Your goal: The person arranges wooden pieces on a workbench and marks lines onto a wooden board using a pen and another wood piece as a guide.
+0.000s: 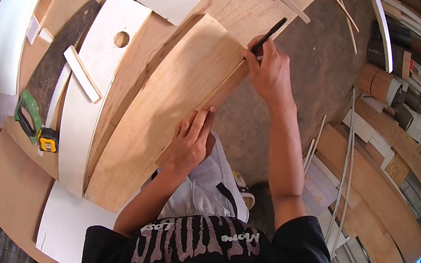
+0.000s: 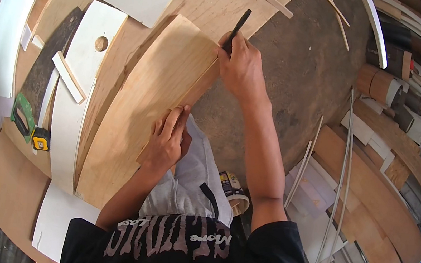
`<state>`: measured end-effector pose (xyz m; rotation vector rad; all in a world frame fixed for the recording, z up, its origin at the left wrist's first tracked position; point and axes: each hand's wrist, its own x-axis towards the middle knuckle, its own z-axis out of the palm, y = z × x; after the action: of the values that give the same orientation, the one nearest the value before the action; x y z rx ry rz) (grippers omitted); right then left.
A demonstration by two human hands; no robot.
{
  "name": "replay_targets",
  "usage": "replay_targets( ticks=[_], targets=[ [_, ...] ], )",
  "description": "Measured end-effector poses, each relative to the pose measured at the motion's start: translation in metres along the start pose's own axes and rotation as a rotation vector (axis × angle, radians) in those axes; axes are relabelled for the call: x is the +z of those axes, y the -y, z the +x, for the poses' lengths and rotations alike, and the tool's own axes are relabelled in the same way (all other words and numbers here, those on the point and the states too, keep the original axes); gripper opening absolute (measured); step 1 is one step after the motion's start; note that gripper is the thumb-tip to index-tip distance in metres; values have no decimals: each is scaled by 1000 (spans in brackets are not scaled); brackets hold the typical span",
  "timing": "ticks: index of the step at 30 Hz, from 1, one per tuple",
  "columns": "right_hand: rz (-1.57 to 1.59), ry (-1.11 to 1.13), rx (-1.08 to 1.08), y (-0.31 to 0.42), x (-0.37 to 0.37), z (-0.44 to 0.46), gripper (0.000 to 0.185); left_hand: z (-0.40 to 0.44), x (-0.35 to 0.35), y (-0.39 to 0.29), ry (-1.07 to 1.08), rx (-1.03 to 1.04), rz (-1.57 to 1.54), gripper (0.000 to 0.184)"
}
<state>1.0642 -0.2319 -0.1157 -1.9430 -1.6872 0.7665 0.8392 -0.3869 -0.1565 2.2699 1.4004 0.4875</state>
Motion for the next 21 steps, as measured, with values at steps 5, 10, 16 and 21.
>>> replay_targets(
  ticks=[5, 10, 16, 21],
  targets=[
    [-16, -11, 23, 2, -1, 2, 20, 0, 0, 0, 7, 1, 4, 63],
    [28, -44, 67, -2, 3, 2, 20, -1, -1, 1, 4, 6, 6, 62],
    [7, -84, 34, -4, 5, 3, 19, 0, -3, 0, 29, -5, -18, 63],
    [22, -97, 43, -6, 6, 3, 18, 0, -1, 0, 10, -3, -25, 64]
  ],
)
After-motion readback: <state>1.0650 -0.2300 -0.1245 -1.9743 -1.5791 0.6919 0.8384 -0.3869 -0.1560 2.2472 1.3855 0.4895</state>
